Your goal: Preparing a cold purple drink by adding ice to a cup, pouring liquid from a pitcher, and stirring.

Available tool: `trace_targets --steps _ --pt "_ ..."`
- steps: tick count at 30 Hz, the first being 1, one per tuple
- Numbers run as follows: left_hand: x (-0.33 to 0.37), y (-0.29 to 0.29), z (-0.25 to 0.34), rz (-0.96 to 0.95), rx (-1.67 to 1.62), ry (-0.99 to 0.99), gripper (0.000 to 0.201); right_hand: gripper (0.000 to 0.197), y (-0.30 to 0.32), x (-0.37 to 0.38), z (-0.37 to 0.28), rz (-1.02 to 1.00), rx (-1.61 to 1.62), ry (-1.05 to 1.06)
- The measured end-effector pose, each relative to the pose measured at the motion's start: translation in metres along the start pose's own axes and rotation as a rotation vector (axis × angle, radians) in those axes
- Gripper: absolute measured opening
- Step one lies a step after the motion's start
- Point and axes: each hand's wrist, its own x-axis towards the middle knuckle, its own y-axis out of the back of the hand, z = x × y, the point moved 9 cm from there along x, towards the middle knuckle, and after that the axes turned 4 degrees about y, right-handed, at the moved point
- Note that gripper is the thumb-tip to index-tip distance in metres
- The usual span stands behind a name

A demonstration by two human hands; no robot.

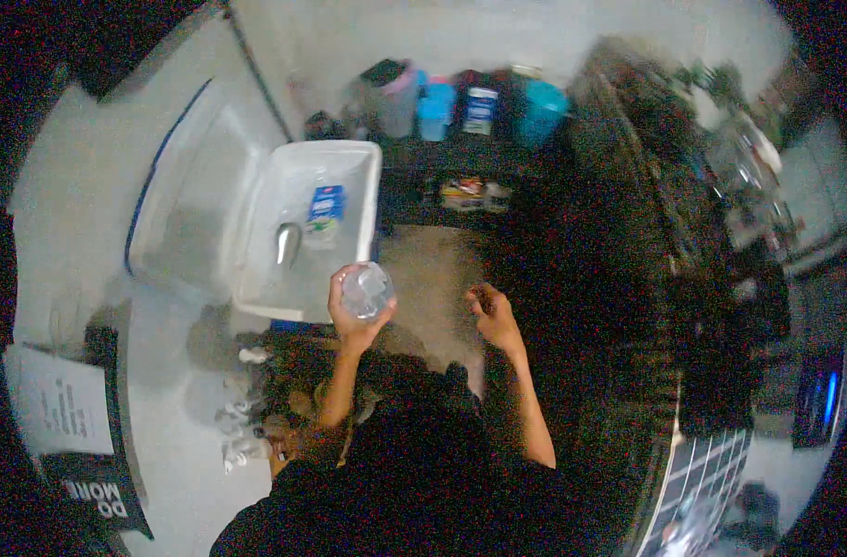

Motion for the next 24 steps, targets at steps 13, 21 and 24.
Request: trace_targets --steps 13,21,24 --pt "-0.180 -0.175 0.087 -0.525 -0.171 -0.022 0.065 0.023 0.171 -0.300 -0.034 0.504 -0.087 -0.051" --pt "-0.341 -0.217 0.146 -0.708 -0.310 -0.035 0.061 0.021 0.249 -0.554 -0.057 1.000 -0.207 -0.126" --pt "-0.396 -0.231 0.158 -0.839 -0.401 0.089 0.061 0.019 0.277 -0.679 -0.082 1.472 -0.432 -0.184"
